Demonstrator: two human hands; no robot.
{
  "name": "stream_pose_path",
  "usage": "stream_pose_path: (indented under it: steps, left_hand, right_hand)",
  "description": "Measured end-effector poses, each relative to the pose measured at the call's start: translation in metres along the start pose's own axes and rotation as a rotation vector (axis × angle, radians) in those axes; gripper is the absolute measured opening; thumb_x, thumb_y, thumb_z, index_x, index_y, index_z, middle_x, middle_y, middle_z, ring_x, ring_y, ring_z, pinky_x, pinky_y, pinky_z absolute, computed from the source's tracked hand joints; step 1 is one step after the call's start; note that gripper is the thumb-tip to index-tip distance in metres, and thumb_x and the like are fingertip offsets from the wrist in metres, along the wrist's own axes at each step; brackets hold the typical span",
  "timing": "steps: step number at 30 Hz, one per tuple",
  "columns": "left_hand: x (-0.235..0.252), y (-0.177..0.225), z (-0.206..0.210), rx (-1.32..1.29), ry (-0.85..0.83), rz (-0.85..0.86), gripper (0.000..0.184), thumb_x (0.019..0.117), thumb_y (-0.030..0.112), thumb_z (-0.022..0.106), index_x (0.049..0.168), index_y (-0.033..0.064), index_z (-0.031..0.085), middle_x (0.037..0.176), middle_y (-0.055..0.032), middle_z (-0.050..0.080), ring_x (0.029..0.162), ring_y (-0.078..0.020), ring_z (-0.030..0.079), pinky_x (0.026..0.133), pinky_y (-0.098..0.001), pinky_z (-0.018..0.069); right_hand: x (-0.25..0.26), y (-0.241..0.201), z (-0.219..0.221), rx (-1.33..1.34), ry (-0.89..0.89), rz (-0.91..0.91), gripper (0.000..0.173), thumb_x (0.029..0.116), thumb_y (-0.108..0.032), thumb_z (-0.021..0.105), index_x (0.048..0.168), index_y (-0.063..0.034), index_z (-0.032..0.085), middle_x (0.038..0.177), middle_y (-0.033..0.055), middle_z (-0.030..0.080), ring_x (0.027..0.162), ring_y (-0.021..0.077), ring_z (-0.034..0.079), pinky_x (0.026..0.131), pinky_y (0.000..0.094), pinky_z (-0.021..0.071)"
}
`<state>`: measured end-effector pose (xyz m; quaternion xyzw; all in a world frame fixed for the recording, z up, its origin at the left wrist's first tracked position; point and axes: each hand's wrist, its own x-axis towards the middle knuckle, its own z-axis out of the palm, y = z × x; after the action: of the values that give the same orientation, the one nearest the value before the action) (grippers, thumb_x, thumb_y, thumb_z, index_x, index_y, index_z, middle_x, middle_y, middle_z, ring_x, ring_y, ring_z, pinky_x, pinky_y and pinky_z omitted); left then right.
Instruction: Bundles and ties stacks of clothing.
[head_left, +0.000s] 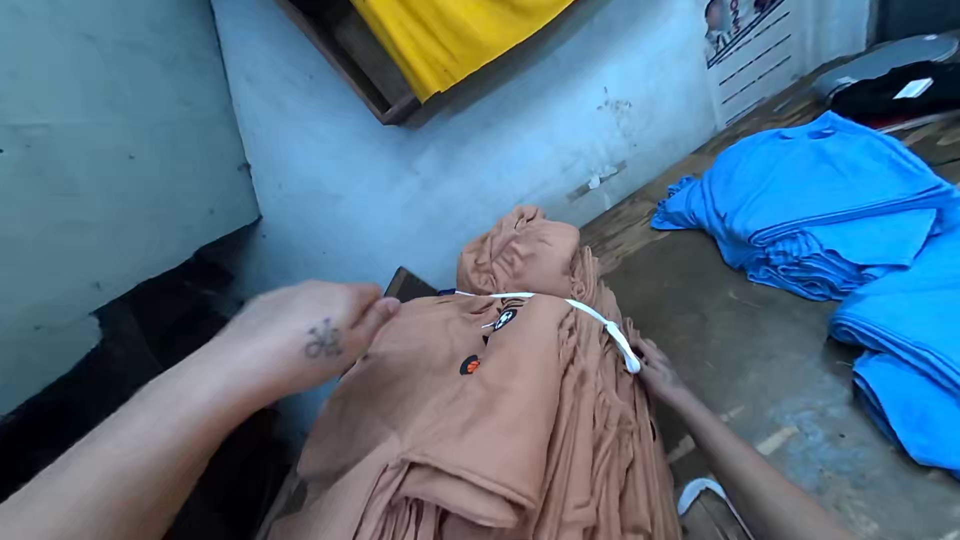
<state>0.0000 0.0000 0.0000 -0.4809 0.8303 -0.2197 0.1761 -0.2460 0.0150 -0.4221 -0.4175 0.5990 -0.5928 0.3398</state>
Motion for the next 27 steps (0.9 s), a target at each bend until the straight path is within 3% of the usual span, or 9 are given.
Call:
stream_pose_path:
  steps: [2,5,7,9,12,15,21,24,27]
  left_hand:
    - [0.006,0.005,0.005,-0.038,-0.079,-0.077,0.026,0.1083,0.029,0.05,0.101,0.007,0.062,0.078,-0.0109,0.06,0.075,-0.0291,0.062,0.068,-0.0514,0.0491]
    - [0.009,0.012,0.005,0.027,0.082,-0.19,0.022,0.1019,0.02,0.061,0.122,0.011,0.064,0.089,-0.0192,0.07,0.085,-0.043,0.069,0.07,-0.0644,0.0515]
    - [0.015,0.023,0.001,-0.203,0.112,-0.191,0.016,0.1037,0.016,0.06,0.112,0.0083,0.071,0.088,-0.0173,0.07,0.081,-0.0361,0.068,0.072,-0.0582,0.0526]
    - [0.019,0.041,0.012,-0.572,0.1,-0.154,0.026,0.1087,0.015,0.048,0.108,0.0053,0.072,0.086,-0.0107,0.07,0.072,-0.0206,0.067,0.068,-0.041,0.0568]
    - [0.024,0.061,0.051,-0.938,0.047,-0.14,0.036,0.1099,0.016,0.038,0.121,0.0053,0.07,0.103,-0.0117,0.071,0.082,-0.0179,0.067,0.073,-0.0366,0.0552]
    - [0.031,0.051,0.098,-1.148,0.079,-0.174,0.029,0.107,0.01,0.047,0.131,0.0074,0.064,0.101,-0.009,0.072,0.076,-0.0119,0.068,0.066,-0.0271,0.0552]
    - [0.004,0.026,0.129,-1.312,0.096,-0.057,0.022,0.1022,0.004,0.057,0.124,0.0055,0.062,0.089,-0.0056,0.072,0.07,-0.0088,0.066,0.062,-0.0234,0.0542]
    - [-0.01,0.017,0.129,-1.354,0.045,0.015,0.023,0.1041,0.005,0.053,0.126,0.0044,0.058,0.093,-0.0065,0.071,0.075,-0.0105,0.068,0.064,-0.0255,0.0556]
    - [-0.02,0.003,0.139,-1.456,-0.014,0.2,0.022,0.1021,0.001,0.051,0.122,0.004,0.059,0.095,-0.0062,0.072,0.075,-0.01,0.069,0.064,-0.0237,0.0566]
  right_hand:
    - [0.002,-0.005,0.012,0.027,0.054,0.058,0.035,0.1036,-0.019,0.058,0.124,0.0085,0.063,0.13,0.0295,0.058,0.124,0.039,0.055,0.109,0.0512,0.0414]
    - [-0.001,-0.005,0.012,0.066,0.04,0.05,0.033,0.1035,-0.022,0.058,0.112,0.0089,0.065,0.119,0.0283,0.06,0.115,0.0357,0.057,0.103,0.0497,0.0433]
    - [0.001,-0.003,0.008,0.091,0.009,0.045,0.034,0.104,-0.023,0.057,0.107,0.0096,0.065,0.116,0.0277,0.06,0.112,0.034,0.057,0.102,0.0493,0.043]
    - [0.003,0.002,0.006,0.081,-0.011,0.044,0.036,0.1041,-0.023,0.057,0.109,0.0107,0.067,0.12,0.0298,0.062,0.115,0.0364,0.058,0.104,0.0512,0.0425]
    - [0.0,0.005,0.006,0.075,0.0,0.034,0.037,0.1048,-0.024,0.057,0.109,0.0105,0.068,0.117,0.0286,0.064,0.115,0.0366,0.058,0.105,0.0508,0.0421]
    - [-0.018,-0.002,0.011,0.091,0.054,0.062,0.036,0.1059,-0.023,0.056,0.116,0.0095,0.069,0.123,0.0276,0.065,0.121,0.0359,0.058,0.11,0.0488,0.0402]
    - [-0.061,0.001,0.017,0.048,0.092,0.045,0.038,0.105,-0.027,0.057,0.11,0.008,0.07,0.114,0.0255,0.066,0.113,0.0333,0.06,0.103,0.0492,0.0448]
    - [-0.105,-0.009,0.011,0.003,0.1,0.087,0.033,0.1046,-0.021,0.057,0.11,0.0094,0.069,0.111,0.0248,0.067,0.108,0.0317,0.062,0.101,0.0483,0.0467]
    - [-0.162,-0.011,0.005,-0.083,0.101,0.124,0.03,0.1013,-0.018,0.059,0.104,0.0097,0.07,0.103,0.0229,0.069,0.1,0.0302,0.064,0.095,0.0486,0.0491]
